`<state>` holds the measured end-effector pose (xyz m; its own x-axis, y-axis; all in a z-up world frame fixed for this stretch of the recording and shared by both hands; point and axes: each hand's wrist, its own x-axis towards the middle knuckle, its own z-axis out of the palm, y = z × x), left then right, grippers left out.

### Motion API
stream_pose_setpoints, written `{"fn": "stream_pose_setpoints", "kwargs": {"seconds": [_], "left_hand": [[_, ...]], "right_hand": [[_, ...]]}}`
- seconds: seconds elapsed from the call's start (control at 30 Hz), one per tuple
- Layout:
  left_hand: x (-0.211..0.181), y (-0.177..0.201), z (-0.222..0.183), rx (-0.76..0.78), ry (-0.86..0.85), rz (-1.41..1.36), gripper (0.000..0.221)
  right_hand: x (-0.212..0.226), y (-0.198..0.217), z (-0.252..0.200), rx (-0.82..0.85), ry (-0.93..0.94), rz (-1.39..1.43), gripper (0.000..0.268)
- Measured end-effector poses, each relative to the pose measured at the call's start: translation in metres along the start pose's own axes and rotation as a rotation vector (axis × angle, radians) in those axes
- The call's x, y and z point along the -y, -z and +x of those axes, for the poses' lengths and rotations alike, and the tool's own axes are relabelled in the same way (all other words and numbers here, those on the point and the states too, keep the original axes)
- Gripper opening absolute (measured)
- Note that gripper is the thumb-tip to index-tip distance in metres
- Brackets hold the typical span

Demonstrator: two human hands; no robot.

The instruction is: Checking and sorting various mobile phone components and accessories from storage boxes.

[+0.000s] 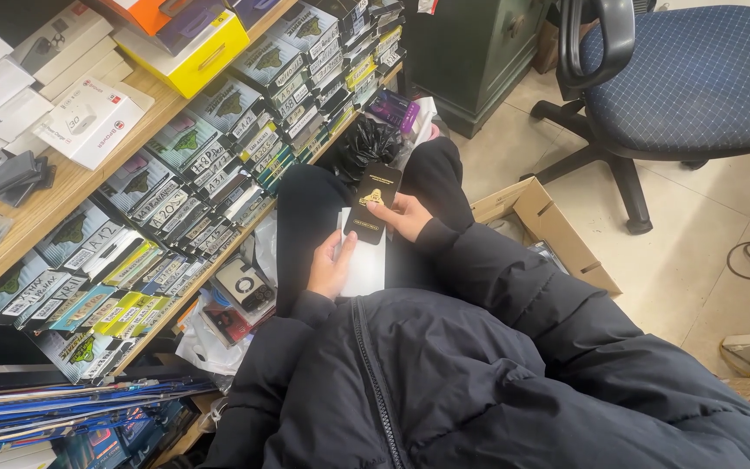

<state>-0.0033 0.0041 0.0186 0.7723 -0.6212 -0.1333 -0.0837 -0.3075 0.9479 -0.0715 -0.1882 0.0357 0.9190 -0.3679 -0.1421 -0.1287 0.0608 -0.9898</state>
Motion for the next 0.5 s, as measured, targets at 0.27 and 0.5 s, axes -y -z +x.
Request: {"fn": "stream_pose_setpoints", "kwargs": {"seconds": [0.27,0.5], "left_hand": [[0.001,0.002,0.000,-0.002,-0.093,-0.060,0.039],[0.011,0.004,0.005,-0.031,-0.066,-0.054,0.041]], "right_hand": [[-0.013,0.014,0.008,-0.025,0.239,-0.023,0.095],[0.013,-0.002,-0.010,0.251,0.276,-0.212,0.043]]}}
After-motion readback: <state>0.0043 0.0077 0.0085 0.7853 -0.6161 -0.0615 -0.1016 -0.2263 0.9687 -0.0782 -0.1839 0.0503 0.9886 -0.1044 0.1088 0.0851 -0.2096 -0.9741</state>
